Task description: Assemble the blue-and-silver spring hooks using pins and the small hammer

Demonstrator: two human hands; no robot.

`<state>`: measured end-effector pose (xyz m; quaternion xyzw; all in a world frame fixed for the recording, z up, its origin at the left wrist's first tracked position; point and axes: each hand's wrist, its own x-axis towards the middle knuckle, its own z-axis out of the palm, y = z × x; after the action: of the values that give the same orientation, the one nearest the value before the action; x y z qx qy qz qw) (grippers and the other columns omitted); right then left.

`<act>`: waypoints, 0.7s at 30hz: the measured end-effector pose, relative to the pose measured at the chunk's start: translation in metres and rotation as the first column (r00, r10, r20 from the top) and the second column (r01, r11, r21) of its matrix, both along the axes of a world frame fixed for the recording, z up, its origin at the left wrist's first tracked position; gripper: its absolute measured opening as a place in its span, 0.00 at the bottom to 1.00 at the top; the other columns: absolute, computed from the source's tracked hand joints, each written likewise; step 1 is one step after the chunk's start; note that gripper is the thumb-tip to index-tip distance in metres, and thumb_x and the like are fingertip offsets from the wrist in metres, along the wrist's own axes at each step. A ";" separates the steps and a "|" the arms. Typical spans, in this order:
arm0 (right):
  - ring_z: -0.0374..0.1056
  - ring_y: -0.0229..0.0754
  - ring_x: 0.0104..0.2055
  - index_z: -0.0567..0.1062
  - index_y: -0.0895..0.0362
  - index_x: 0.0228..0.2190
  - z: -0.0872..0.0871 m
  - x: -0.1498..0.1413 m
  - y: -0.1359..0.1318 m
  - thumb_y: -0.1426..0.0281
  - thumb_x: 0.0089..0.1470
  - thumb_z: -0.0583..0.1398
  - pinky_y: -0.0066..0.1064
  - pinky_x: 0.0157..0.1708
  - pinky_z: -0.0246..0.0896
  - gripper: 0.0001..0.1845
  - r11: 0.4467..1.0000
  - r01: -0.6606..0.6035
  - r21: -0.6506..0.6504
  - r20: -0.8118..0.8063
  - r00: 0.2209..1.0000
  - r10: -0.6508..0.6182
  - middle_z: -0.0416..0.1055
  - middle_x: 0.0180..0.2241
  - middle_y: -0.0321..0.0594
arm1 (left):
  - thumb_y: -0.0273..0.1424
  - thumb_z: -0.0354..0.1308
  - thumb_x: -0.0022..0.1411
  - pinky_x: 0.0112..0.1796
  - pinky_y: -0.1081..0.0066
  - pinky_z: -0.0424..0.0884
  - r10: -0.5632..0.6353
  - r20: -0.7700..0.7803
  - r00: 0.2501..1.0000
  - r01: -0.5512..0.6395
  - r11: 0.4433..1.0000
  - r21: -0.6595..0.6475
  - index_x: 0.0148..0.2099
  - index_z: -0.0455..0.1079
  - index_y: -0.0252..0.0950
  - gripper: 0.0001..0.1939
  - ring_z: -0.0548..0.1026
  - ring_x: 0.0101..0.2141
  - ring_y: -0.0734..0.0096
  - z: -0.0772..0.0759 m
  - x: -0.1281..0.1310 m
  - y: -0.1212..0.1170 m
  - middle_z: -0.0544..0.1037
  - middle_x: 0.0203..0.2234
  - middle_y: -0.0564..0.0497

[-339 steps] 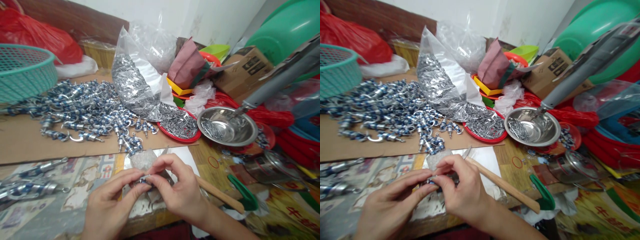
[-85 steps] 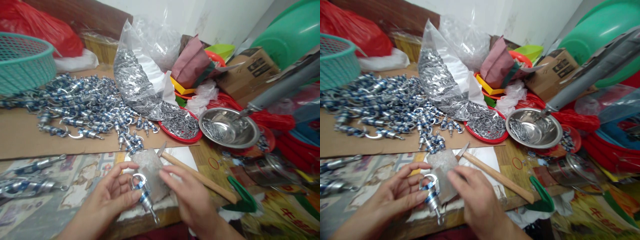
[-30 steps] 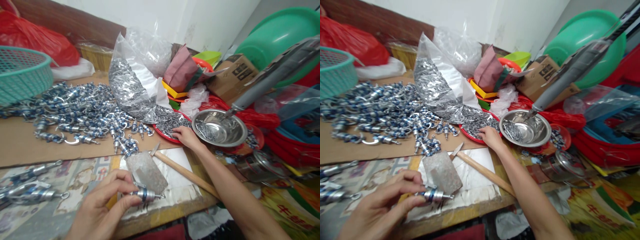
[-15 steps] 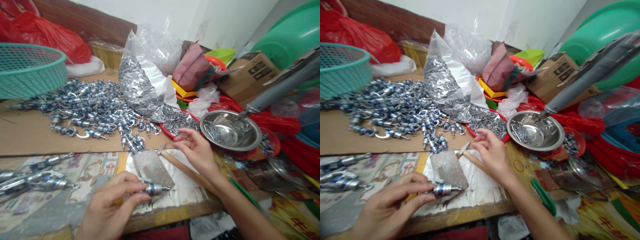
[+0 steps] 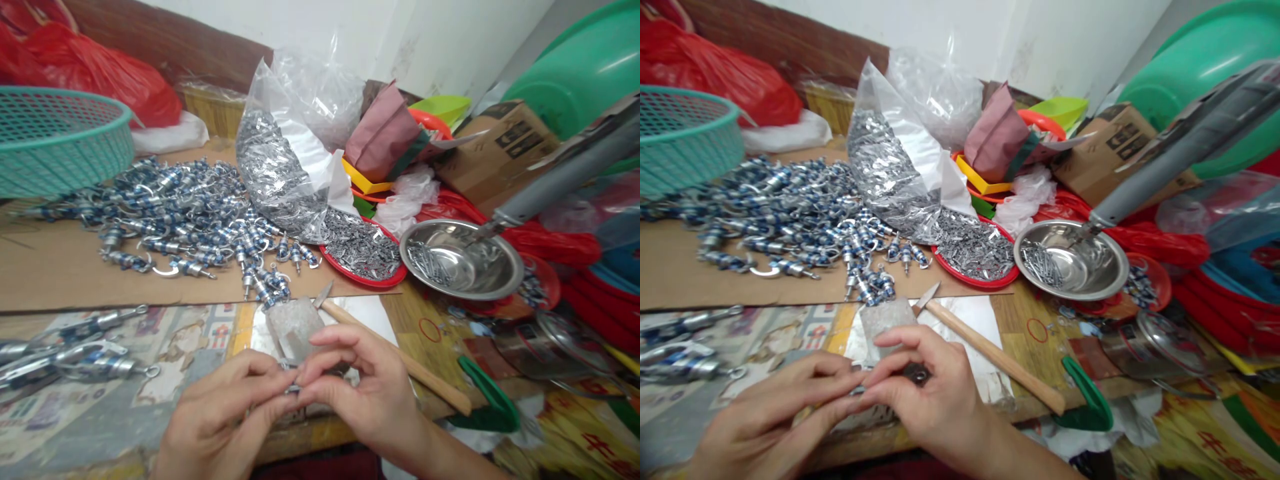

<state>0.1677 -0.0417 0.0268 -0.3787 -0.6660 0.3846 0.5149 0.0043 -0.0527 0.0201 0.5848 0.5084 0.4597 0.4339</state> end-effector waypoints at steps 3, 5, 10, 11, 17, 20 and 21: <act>0.74 0.39 0.33 0.69 0.56 0.42 0.001 0.006 -0.004 0.68 0.51 0.64 0.27 0.35 0.72 0.16 0.962 0.007 0.274 0.189 0.980 -0.061 0.76 0.31 0.40 | 0.33 0.65 0.47 0.27 0.73 0.68 0.012 0.071 0.997 -0.002 0.990 -0.142 0.25 0.81 0.51 0.05 0.74 0.27 0.65 0.005 -0.004 -0.001 0.79 0.23 0.53; 0.73 0.38 0.35 0.72 0.57 0.40 0.002 0.012 -0.005 0.71 0.54 0.61 0.26 0.36 0.71 0.10 0.882 -0.071 0.465 0.343 0.934 -0.105 0.76 0.34 0.43 | 0.34 0.65 0.46 0.29 0.73 0.69 0.015 0.107 0.994 0.006 0.981 -0.195 0.24 0.80 0.49 0.03 0.74 0.28 0.64 0.008 -0.007 0.000 0.78 0.23 0.53; 0.73 0.37 0.33 0.76 0.60 0.33 0.005 0.021 -0.003 0.76 0.59 0.54 0.24 0.36 0.70 0.10 0.762 -0.217 0.610 0.523 0.833 -0.180 0.77 0.32 0.43 | 0.34 0.62 0.52 0.34 0.73 0.68 -0.088 -0.019 0.996 0.087 0.995 -0.056 0.27 0.79 0.49 0.05 0.74 0.31 0.65 0.005 -0.011 0.004 0.78 0.26 0.54; 0.74 0.37 0.34 0.76 0.60 0.33 0.006 0.021 -0.003 0.76 0.59 0.53 0.25 0.37 0.70 0.11 0.757 -0.226 0.613 0.529 0.829 -0.181 0.78 0.33 0.43 | 0.33 0.62 0.52 0.36 0.74 0.68 -0.106 -0.054 0.993 0.106 0.994 -0.014 0.28 0.78 0.50 0.05 0.75 0.33 0.65 0.004 -0.013 0.005 0.78 0.28 0.54; 0.73 0.39 0.39 0.76 0.63 0.36 0.016 0.023 -0.005 0.77 0.59 0.54 0.28 0.39 0.70 0.10 0.762 -0.275 0.586 0.586 0.794 -0.164 0.78 0.36 0.45 | 0.31 0.62 0.53 0.42 0.76 0.66 -0.091 -0.153 0.984 0.101 0.993 0.062 0.31 0.78 0.51 0.07 0.76 0.39 0.65 0.000 -0.016 0.002 0.79 0.36 0.56; 0.73 0.39 0.38 0.76 0.63 0.36 0.015 0.023 -0.004 0.77 0.59 0.54 0.28 0.38 0.71 0.10 0.767 -0.271 0.581 0.588 0.792 -0.165 0.78 0.36 0.45 | 0.31 0.61 0.52 0.43 0.75 0.67 -0.047 -0.136 0.990 0.055 0.997 0.051 0.29 0.78 0.52 0.07 0.76 0.39 0.64 0.003 -0.014 0.000 0.80 0.35 0.56; 0.74 0.39 0.37 0.76 0.63 0.35 0.014 0.023 -0.004 0.77 0.59 0.54 0.28 0.37 0.71 0.10 0.769 -0.261 0.584 0.578 0.799 -0.168 0.78 0.35 0.45 | 0.32 0.61 0.52 0.44 0.74 0.67 -0.025 -0.124 0.992 0.030 0.999 0.033 0.28 0.78 0.52 0.07 0.76 0.38 0.63 0.004 -0.013 -0.001 0.80 0.35 0.56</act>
<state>0.1906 -0.0459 0.0407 -0.2651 -0.8929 0.0086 0.3638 -0.0084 -0.0535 0.0244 0.6264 0.5180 0.4255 0.3978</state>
